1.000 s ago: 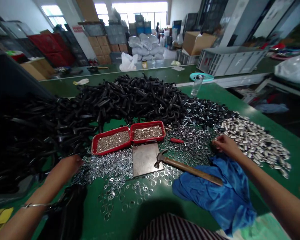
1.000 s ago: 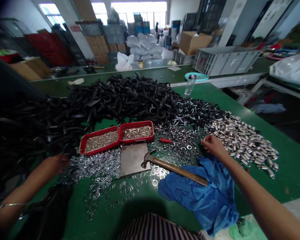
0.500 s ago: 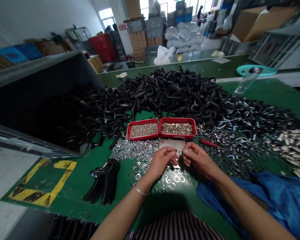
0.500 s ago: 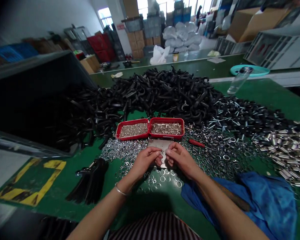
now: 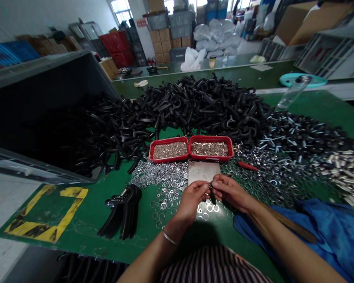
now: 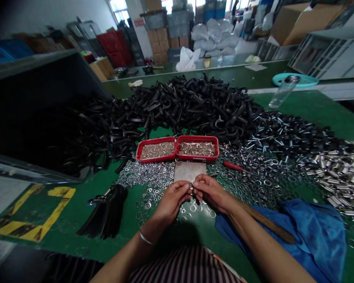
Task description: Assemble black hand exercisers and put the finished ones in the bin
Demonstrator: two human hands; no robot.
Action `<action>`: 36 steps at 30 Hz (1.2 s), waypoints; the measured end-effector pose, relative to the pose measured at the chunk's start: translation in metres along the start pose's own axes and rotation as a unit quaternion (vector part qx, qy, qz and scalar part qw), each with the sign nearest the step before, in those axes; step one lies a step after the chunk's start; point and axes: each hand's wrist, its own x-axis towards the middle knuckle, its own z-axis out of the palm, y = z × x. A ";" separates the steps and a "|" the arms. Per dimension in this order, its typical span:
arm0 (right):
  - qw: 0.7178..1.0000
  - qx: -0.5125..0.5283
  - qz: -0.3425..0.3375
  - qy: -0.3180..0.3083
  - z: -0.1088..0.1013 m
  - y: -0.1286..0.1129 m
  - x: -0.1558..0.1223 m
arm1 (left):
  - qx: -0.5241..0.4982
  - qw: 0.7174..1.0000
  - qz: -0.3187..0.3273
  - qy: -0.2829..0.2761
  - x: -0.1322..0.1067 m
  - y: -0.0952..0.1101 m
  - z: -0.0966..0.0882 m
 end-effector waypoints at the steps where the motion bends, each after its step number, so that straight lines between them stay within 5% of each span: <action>1: 1.000 0.014 0.015 -0.004 -0.002 0.001 -0.001 | -0.001 1.000 -0.002 -0.004 -0.001 -0.002 -0.001; 9: 0.998 0.041 0.047 -0.024 -0.007 0.001 -0.008 | 0.034 0.998 0.025 0.038 0.002 -0.018 0.002; 15: 0.997 0.053 0.048 -0.005 -0.019 -0.005 0.006 | -0.004 0.998 0.058 0.008 0.016 -0.009 0.016; 23: 0.998 0.060 -0.001 -0.026 -0.031 -0.048 0.039 | -0.014 0.992 0.125 -0.007 0.057 0.010 0.032; 31: 0.997 0.073 -0.032 -0.016 -0.041 -0.039 0.052 | 0.032 0.991 0.134 0.000 0.064 0.019 0.034; 33: 0.998 0.058 -0.040 0.001 -0.042 -0.036 0.052 | 0.122 0.975 0.187 0.012 0.064 0.023 0.032; 36: 0.994 -0.002 -0.097 0.053 -0.040 -0.034 0.050 | 0.293 0.904 0.311 0.035 0.060 0.027 0.032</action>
